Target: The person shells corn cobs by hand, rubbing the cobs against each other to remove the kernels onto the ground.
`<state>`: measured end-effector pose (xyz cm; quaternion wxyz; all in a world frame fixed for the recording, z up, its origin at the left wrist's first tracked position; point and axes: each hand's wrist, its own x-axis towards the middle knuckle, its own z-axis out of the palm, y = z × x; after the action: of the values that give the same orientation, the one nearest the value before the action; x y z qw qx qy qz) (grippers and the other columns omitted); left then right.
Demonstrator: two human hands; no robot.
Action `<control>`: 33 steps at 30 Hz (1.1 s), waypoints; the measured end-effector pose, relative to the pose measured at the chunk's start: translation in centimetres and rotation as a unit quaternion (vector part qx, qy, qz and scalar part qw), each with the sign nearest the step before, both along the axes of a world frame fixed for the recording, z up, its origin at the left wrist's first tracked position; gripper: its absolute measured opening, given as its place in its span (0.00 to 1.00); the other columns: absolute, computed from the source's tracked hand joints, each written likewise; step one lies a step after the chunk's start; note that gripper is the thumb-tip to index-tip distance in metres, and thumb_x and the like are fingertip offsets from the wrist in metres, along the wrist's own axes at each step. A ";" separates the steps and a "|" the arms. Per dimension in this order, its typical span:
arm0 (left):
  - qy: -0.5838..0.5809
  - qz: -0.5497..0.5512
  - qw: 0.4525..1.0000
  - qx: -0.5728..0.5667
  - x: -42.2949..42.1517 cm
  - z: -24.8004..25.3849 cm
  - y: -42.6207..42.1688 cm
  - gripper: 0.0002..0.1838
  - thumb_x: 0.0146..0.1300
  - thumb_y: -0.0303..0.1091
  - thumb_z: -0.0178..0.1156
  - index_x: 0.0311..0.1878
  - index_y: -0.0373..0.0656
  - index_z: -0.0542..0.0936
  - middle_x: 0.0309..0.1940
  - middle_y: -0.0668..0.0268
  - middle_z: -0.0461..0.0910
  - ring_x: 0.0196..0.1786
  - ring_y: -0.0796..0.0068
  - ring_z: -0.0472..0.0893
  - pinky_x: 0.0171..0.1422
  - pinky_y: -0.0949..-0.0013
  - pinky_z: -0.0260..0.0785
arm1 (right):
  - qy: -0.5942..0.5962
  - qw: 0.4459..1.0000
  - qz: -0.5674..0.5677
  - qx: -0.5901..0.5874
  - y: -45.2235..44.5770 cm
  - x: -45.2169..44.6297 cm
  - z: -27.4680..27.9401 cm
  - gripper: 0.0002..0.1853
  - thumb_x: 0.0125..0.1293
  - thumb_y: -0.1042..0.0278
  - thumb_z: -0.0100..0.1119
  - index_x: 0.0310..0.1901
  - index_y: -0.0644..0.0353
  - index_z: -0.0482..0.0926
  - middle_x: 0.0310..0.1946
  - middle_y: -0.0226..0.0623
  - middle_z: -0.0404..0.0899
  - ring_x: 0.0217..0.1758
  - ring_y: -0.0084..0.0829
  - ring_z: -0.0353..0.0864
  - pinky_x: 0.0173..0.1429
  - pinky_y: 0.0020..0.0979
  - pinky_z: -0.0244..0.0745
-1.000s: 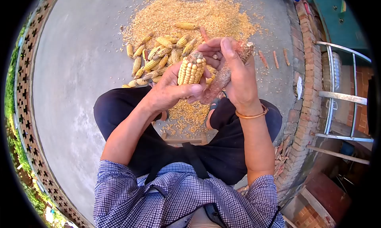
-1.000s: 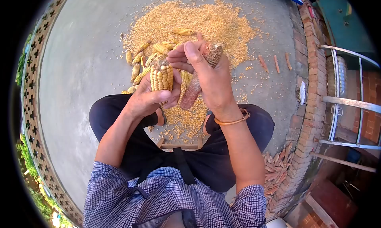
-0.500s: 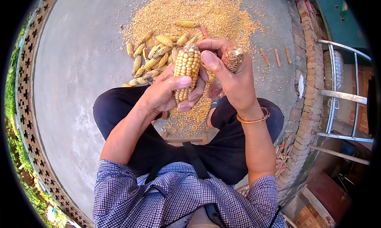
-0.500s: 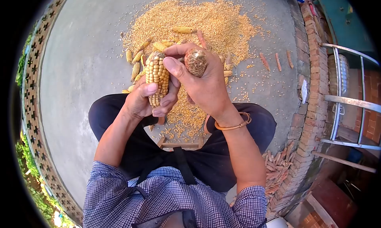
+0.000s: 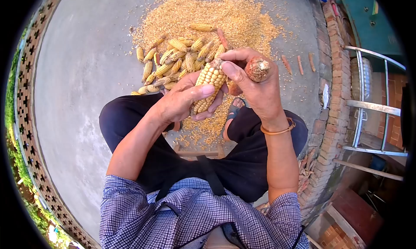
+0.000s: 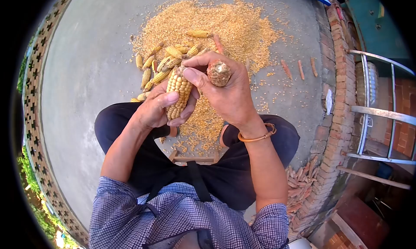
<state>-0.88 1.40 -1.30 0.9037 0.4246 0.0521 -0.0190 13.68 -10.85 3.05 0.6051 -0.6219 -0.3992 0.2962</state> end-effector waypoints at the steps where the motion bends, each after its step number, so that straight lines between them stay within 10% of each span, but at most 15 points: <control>1: 0.006 -0.006 1.000 -0.002 0.0 0.1 0.0 0.26 0.68 0.53 0.57 0.52 0.36 0.72 0.24 0.63 0.73 0.20 0.79 0.71 0.19 0.78 0.60 | -0.003 1.000 -0.003 -0.001 0.0 0.0 0.1 0.08 0.65 0.71 0.66 0.43 0.63 0.83 0.33 0.30 0.83 0.35 0.17 0.79 0.53 0.27 0.65; 4: 0.045 0.016 0.999 0.016 0.3 0.9 -0.4 0.28 0.67 0.56 0.57 0.53 0.37 0.72 0.25 0.62 0.73 0.19 0.77 0.72 0.19 0.76 0.65 | -0.014 1.000 -0.008 0.026 0.2 0.0 -0.3 0.04 0.62 0.72 0.67 0.38 0.61 0.84 0.29 0.31 0.84 0.36 0.21 0.83 0.81 0.41 0.45; 8: 0.079 0.077 0.989 0.097 0.7 0.8 -1.2 0.27 0.69 0.55 0.55 0.54 0.38 0.71 0.28 0.62 0.74 0.19 0.76 0.74 0.20 0.75 0.68 | -0.069 0.997 0.011 0.024 0.1 0.3 -1.0 0.04 0.62 0.73 0.67 0.36 0.63 0.83 0.27 0.36 0.83 0.33 0.24 0.83 0.76 0.39 0.56; 13: 0.080 0.063 0.975 0.198 0.4 0.7 -0.8 0.19 0.75 0.45 0.52 0.55 0.37 0.72 0.32 0.64 0.75 0.23 0.80 0.74 0.23 0.76 0.68 | -0.160 0.987 0.019 -0.027 -0.1 0.6 -1.6 0.06 0.62 0.72 0.67 0.36 0.66 0.82 0.24 0.38 0.81 0.27 0.23 0.80 0.46 0.29 0.75; 18: 0.049 0.071 0.955 0.283 0.2 0.1 -1.2 0.17 0.75 0.42 0.53 0.54 0.36 0.72 0.32 0.67 0.74 0.26 0.83 0.74 0.26 0.79 0.66 | -0.118 0.987 0.013 -0.106 -0.2 0.5 -2.0 0.06 0.65 0.72 0.64 0.35 0.65 0.81 0.22 0.27 0.79 0.25 0.15 0.76 0.30 0.21 0.73; 21: 0.047 0.074 0.963 0.255 0.2 0.1 -1.3 0.19 0.74 0.44 0.54 0.54 0.37 0.72 0.31 0.65 0.74 0.24 0.82 0.73 0.25 0.79 0.65 | -0.120 0.987 0.023 -0.108 -0.4 0.5 -0.8 0.11 0.61 0.69 0.68 0.34 0.70 0.79 0.21 0.45 0.80 0.24 0.32 0.80 0.35 0.34 0.73; 29: 0.052 0.034 0.985 0.161 0.1 1.1 -0.1 0.20 0.73 0.47 0.54 0.53 0.37 0.74 0.29 0.65 0.74 0.22 0.81 0.73 0.22 0.78 0.64 | -0.122 0.989 0.069 -0.047 -0.5 1.0 -0.4 0.05 0.60 0.73 0.68 0.34 0.65 0.83 0.29 0.41 0.85 0.35 0.33 0.87 0.63 0.32 0.71; 33: 0.067 0.025 0.975 0.213 -0.2 0.6 0.1 0.22 0.73 0.46 0.55 0.57 0.36 0.73 0.29 0.67 0.74 0.22 0.82 0.73 0.24 0.79 0.64 | -0.149 0.986 0.071 -0.011 -0.5 0.9 -1.1 0.06 0.57 0.75 0.69 0.35 0.65 0.82 0.32 0.42 0.85 0.37 0.33 0.87 0.59 0.33 0.74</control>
<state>-1.09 1.53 -0.68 0.7874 0.6033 0.1257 -0.0134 14.54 -11.39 1.94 0.5093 -0.6359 -0.5249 0.2464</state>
